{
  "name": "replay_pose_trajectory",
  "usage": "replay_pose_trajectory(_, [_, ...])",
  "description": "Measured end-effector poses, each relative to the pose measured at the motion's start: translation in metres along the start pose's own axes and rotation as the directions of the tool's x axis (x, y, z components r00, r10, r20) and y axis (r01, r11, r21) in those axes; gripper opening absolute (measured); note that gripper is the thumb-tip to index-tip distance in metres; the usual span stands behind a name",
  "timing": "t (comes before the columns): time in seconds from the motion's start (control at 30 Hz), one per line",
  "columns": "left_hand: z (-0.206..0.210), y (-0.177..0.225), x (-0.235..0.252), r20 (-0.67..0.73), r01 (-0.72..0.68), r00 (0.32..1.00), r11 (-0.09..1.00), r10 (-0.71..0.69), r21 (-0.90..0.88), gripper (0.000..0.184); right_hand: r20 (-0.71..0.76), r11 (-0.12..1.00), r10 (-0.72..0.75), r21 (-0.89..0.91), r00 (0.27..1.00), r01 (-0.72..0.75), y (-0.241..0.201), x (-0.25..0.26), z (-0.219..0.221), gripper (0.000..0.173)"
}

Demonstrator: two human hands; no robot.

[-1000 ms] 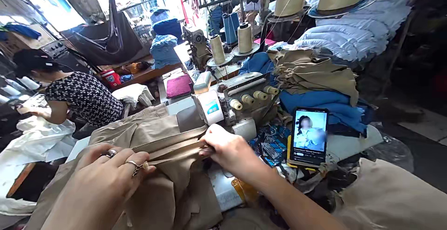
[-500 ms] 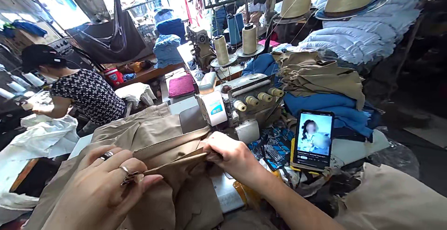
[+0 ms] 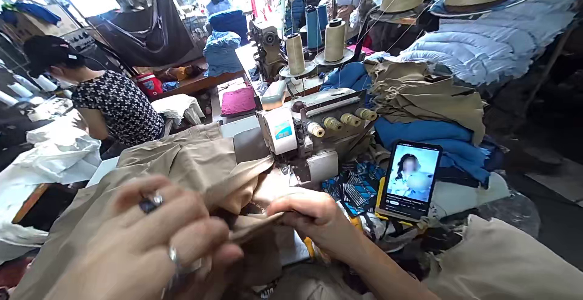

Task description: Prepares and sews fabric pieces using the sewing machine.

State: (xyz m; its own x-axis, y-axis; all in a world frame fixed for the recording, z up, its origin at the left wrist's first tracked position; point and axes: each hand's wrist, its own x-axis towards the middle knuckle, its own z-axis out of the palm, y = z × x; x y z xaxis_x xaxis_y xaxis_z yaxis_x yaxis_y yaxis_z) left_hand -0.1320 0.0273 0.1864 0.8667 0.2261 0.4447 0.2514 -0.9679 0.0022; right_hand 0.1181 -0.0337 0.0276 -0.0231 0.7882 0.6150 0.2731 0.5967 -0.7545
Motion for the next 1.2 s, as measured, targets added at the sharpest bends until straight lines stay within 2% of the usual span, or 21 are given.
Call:
replay_pose_trajectory(0.1, [0.025, -0.024, 0.01, -0.046, -0.007, 0.999, 0.984, 0.015, 0.176, 0.027, -0.066, 0.987, 0.106, 0.131, 0.992, -0.097, -0.002, -0.04, -0.012, 0.015])
replay_pose_trajectory(0.27, [0.064, -0.039, 0.021, 0.034, -0.025, 0.999, 0.991, 0.02, 0.131, 0.029, -0.09, 0.987, 0.114, 0.123, 0.989, -0.102, 0.023, -0.093, -0.006, 0.02])
replay_pose_trajectory(0.4, [0.069, -0.052, 0.036, 0.041, 0.006, 0.999, 0.999, -0.004, -0.039, 0.025, -0.15, 0.982, 0.117, 0.162, 0.982, -0.093, 0.041, -0.079, 0.003, 0.016])
replay_pose_trajectory(0.6, [0.079, -0.042, 0.05, 0.054, -0.022, 0.998, 0.99, 0.03, -0.142, 0.021, -0.178, 0.994, 0.085, 0.082, 0.98, -0.071, 0.066, -0.054, 0.0, 0.018])
replay_pose_trajectory(0.77, [0.111, -0.027, 0.053, 0.098, -0.071, 0.992, 0.991, 0.083, -0.116, 0.022, -0.186, 0.998, 0.046, 0.061, 0.982, -0.035, 0.075, -0.048, -0.001, 0.016])
replay_pose_trajectory(0.93, [0.139, -0.025, 0.053, 0.129, -0.046, 0.99, 0.999, 0.048, -0.022, 0.019, -0.215, 0.998, 0.056, 0.034, 0.975, -0.05, 0.079, -0.041, 0.0, 0.012])
replay_pose_trajectory(1.07, [0.151, -0.031, 0.049, 0.1, 0.033, 0.994, 0.999, -0.036, 0.029, 0.038, -0.229, 0.998, 0.061, 0.023, 0.971, -0.057, 0.081, -0.038, -0.001, 0.01])
replay_pose_trajectory(1.2, [0.151, -0.011, 0.04, 0.116, 0.095, 0.989, 0.995, -0.096, 0.012, 0.022, -0.203, 0.989, 0.011, -0.141, 0.979, -0.041, 0.073, -0.046, -0.003, 0.011])
